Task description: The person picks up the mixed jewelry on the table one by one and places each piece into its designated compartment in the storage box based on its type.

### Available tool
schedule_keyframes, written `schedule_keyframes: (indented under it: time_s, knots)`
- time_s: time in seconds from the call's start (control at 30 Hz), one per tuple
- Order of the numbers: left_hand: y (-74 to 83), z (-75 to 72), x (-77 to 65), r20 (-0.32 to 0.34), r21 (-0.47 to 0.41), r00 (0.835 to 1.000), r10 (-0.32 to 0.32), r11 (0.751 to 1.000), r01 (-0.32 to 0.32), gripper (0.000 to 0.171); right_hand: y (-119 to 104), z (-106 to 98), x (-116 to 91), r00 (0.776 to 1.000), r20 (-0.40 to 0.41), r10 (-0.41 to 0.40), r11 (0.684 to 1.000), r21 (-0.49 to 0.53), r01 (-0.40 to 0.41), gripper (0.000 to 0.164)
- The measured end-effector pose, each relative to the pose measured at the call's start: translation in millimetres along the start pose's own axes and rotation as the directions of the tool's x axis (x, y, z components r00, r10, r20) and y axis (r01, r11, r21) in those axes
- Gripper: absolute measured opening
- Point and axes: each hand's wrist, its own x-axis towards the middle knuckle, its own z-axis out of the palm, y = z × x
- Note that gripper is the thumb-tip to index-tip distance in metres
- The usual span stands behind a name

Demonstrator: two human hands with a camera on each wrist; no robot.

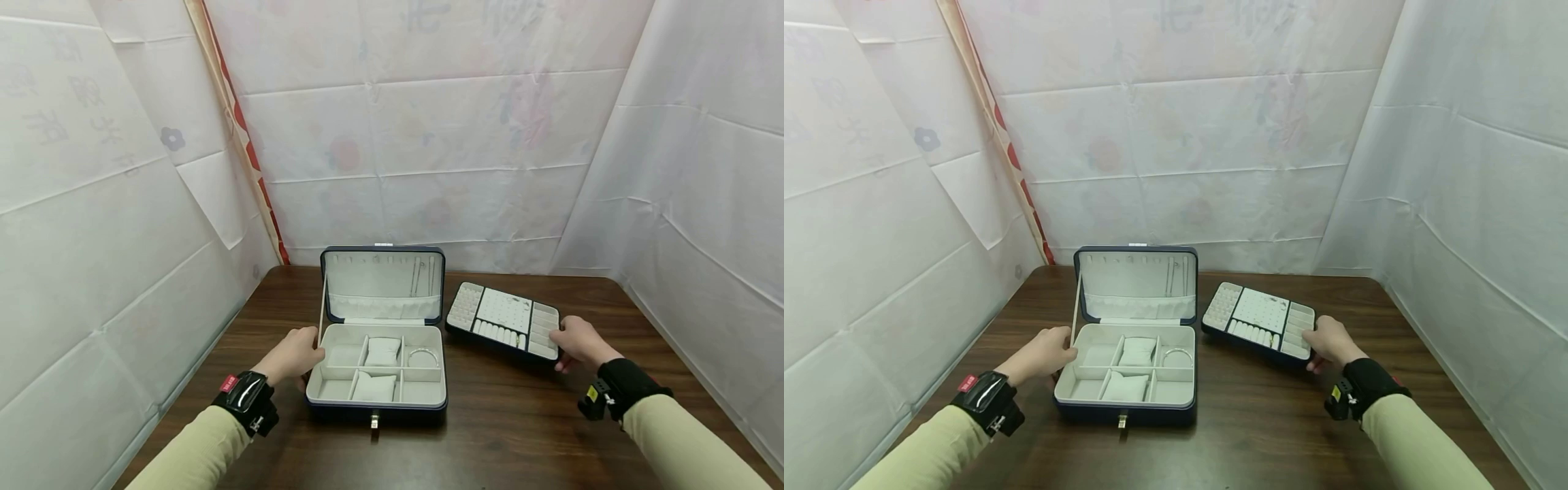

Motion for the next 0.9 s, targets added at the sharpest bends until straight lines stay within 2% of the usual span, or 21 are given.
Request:
schedule_keyframes:
  time_s: [0.2, 0.47, 0.6, 0.77, 0.9]
  knots:
    - [-1.8, 0.2, 0.6, 0.007, -0.024, 1.000, -0.015, 1.000, 0.016, 0.010, 1.2, -7.6, -6.5, 0.999, 0.002, -0.052, 0.998, -0.018, 0.052, 0.020]
    - [-5.1, -2.1, -0.6, 0.008, -0.060, 0.999, -0.049, 0.997, 0.050, 0.016, 2.3, -14.7, -12.7, 0.998, -0.004, -0.063, 0.997, -0.044, 0.063, 0.018]
    - [1.0, -8.0, -3.3, -0.075, -0.048, 0.996, -0.041, 0.998, 0.037, 0.018, 0.8, -15.6, -16.8, 0.998, -0.007, -0.055, 0.998, -0.030, 0.054, 0.022]
    - [16.5, -15.3, -8.9, -0.213, -0.013, 0.977, -0.025, 1.000, 0.023, 0.018, -1.4, -16.5, -20.2, 0.999, 0.004, -0.040, 0.998, -0.042, 0.040, 0.035]
    - [31.2, -15.6, -13.3, -0.271, -0.005, 0.962, 0.024, 1.000, -0.026, 0.016, -2.3, -15.3, -23.8, 0.999, 0.011, -0.048, 0.997, -0.062, 0.049, 0.038]
